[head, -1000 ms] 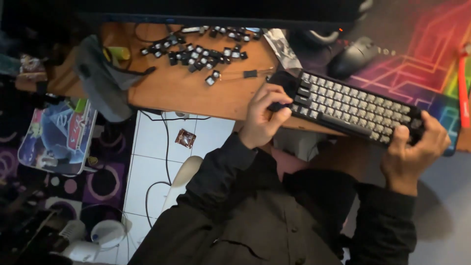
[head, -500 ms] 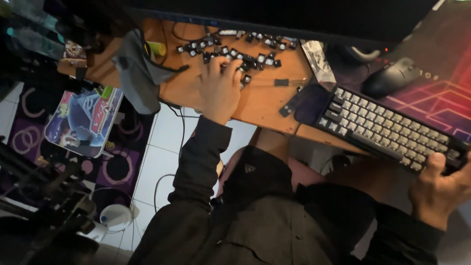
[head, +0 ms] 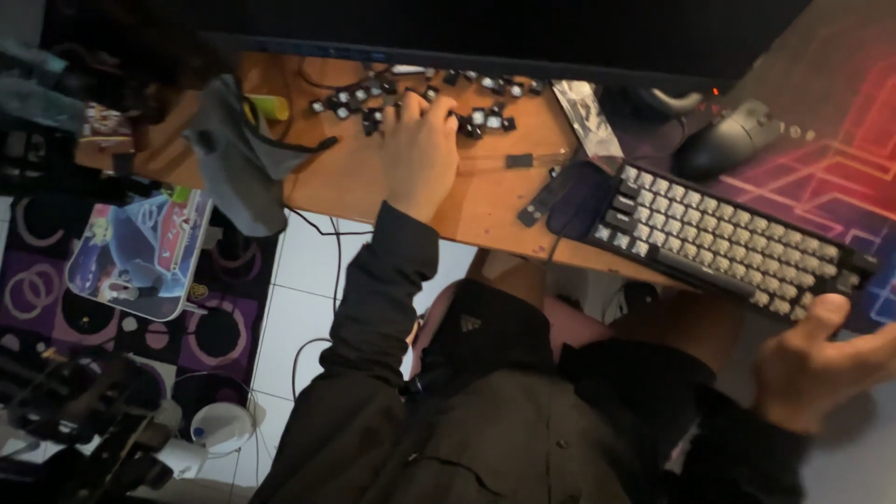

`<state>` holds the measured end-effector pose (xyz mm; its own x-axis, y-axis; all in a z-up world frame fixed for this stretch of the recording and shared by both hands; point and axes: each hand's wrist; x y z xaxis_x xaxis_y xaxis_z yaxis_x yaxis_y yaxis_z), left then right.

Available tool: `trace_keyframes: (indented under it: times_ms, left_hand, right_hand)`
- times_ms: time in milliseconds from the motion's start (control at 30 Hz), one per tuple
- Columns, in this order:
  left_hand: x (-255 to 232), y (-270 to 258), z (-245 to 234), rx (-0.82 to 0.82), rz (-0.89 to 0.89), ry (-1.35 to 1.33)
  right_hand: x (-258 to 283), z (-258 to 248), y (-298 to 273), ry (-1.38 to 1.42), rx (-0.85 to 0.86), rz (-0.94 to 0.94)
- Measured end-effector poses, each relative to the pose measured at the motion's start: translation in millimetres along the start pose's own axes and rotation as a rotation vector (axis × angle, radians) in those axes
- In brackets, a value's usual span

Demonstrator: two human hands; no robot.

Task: The person assembles a mechanical keyboard by inserting keycaps into the keyboard base one at a time. They pick up keycaps from a pile on the desk, align them with the switches, and press them into place. The process is repeated for multiple keys across the keyboard.

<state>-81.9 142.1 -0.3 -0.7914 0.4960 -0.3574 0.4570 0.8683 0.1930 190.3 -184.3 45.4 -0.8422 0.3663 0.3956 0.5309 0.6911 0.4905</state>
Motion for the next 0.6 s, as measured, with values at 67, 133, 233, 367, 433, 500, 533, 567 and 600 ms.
trace_keyframes:
  times_ms: [67,133,233,367,433,500,533,567,600]
  left_hand:
    - [-3,7,-1,0.086,-0.106,-0.019]
    - [3,10,8,0.042,-0.065,0.004]
    - [-3,13,13,0.015,-0.022,0.059]
    - [-12,6,7,0.103,-0.13,0.132]
    - [-25,5,2,0.097,-0.156,0.107]
    - [-32,4,0,0.089,-0.194,0.086]
    - [-33,5,2,0.075,-0.226,0.091]
    - [-34,6,3,0.061,-0.258,0.097]
    - [-39,4,-1,0.061,-0.247,0.097]
  right_hand:
    - [34,-1,-3,0.051,-0.134,-0.063]
    - [30,21,-18,0.147,-0.165,-0.089]
    - [56,30,-37,0.32,-0.114,-0.069]
    - [72,36,-62,0.571,0.131,-0.079]
    - [72,36,-71,0.578,0.163,-0.071]
    - [70,35,-79,0.594,0.202,-0.07]
    - [67,35,-80,0.602,0.212,-0.078]
    - [64,35,-82,0.61,0.221,-0.085]
    - [60,33,-82,0.608,0.212,-0.08]
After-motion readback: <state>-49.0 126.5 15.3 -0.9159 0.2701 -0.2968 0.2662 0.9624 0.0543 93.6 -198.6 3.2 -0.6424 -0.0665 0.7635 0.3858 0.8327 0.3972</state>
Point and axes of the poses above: each hand's wrist, its own y-axis towards the middle knuckle, its own z-axis out of the palm, x = y × z, and after that the axes turned 8 degrees about x, right-handed
